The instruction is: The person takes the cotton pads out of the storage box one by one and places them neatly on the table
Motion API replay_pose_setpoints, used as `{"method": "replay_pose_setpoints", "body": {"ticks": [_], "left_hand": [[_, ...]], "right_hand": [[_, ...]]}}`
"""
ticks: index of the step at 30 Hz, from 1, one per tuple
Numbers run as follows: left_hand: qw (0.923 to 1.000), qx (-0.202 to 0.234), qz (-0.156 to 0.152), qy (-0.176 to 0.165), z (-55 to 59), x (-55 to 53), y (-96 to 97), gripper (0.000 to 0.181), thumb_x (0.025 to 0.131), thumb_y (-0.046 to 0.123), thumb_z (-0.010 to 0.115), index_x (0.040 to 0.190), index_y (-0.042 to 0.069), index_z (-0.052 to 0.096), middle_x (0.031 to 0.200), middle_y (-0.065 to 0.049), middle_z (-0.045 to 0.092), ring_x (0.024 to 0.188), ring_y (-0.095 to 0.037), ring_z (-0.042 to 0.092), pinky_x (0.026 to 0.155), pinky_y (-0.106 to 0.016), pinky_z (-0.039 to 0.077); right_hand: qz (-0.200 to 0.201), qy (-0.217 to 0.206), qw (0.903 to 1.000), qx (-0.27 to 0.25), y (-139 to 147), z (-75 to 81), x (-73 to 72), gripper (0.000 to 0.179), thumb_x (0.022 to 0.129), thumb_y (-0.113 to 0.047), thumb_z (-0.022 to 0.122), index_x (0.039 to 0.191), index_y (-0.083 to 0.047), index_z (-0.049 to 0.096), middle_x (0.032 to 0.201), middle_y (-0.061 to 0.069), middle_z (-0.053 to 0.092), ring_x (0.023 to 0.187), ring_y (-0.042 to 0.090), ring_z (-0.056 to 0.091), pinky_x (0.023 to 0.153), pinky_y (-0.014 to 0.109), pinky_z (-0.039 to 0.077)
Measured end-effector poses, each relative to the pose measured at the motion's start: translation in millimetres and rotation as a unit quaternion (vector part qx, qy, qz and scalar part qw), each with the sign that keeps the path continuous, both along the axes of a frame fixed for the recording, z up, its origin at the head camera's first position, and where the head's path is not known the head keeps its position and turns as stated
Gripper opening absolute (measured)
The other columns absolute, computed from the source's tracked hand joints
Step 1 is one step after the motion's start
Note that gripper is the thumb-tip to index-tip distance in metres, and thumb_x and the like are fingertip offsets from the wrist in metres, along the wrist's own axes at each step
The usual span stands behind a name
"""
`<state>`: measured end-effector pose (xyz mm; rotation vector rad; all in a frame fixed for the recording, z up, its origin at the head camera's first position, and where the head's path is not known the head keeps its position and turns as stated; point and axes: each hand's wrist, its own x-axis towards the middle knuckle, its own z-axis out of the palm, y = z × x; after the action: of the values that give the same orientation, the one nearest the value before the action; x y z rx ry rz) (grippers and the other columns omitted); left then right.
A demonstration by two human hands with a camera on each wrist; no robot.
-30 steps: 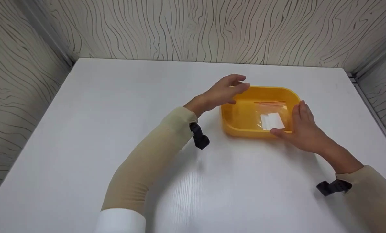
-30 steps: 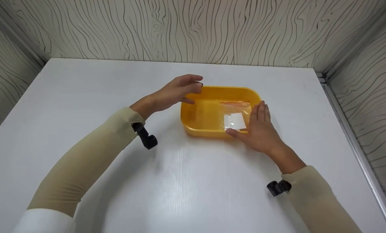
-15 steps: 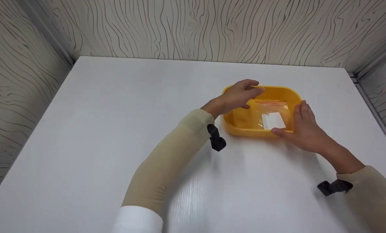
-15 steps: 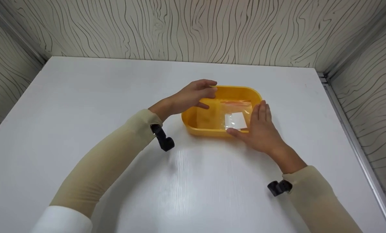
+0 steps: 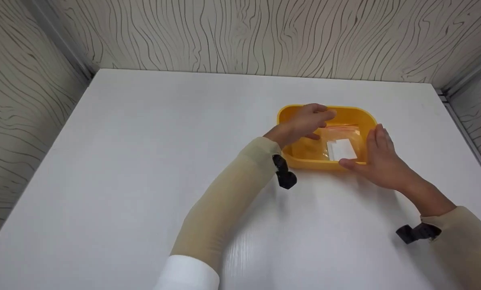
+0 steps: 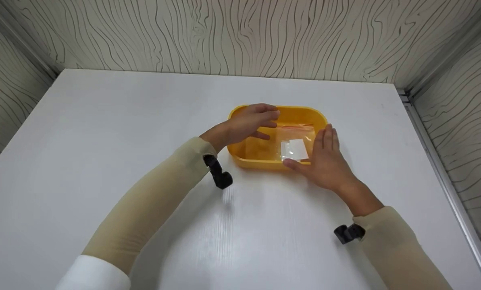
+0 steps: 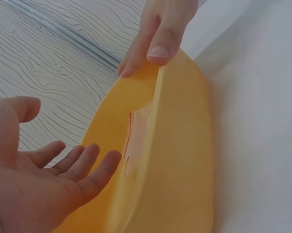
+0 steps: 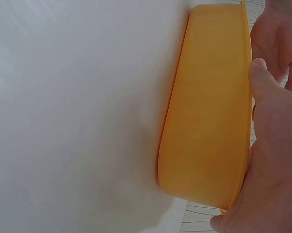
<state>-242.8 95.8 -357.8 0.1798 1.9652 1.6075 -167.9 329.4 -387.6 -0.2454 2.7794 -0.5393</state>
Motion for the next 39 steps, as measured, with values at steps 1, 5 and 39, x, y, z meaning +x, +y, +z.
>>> {"method": "replay_pose_setpoints", "body": {"ticks": [1,5,39], "left_hand": [[1.0000,0.003,0.001,-0.003,-0.4,0.2,1.7,0.052,0.102,0.047,0.059,0.143,0.017,0.050,0.136,0.003,0.056,0.125,-0.019,0.057,0.097,-0.035,0.055],[0.9995,0.028,-0.011,-0.013,-2.4,0.8,7.7,0.054,0.104,0.047,0.054,0.147,0.016,0.049,0.143,0.002,0.053,0.126,-0.019,0.057,0.098,-0.037,0.055],[0.9856,-0.053,0.057,-0.150,-12.9,5.2,38.3,0.061,0.099,0.069,0.041,0.145,0.030,0.048,0.116,-0.006,0.061,0.066,-0.023,0.048,0.087,-0.031,0.052]], "right_hand": [[0.000,0.000,1.0000,-0.001,0.1,0.2,0.1,0.129,0.092,-0.066,0.061,0.147,0.014,-0.025,0.155,0.031,-0.036,0.145,0.051,-0.027,0.115,0.071,0.004],[-0.004,-0.002,1.0000,-0.003,0.0,0.6,0.0,0.130,0.092,-0.067,0.061,0.147,0.012,-0.026,0.155,0.030,-0.037,0.146,0.050,-0.028,0.114,0.072,0.005],[-0.013,-0.007,0.9999,-0.006,-1.4,-0.4,1.7,0.131,0.090,-0.070,0.061,0.150,0.011,-0.022,0.157,0.026,-0.036,0.147,0.048,-0.027,0.114,0.073,0.009]]}}
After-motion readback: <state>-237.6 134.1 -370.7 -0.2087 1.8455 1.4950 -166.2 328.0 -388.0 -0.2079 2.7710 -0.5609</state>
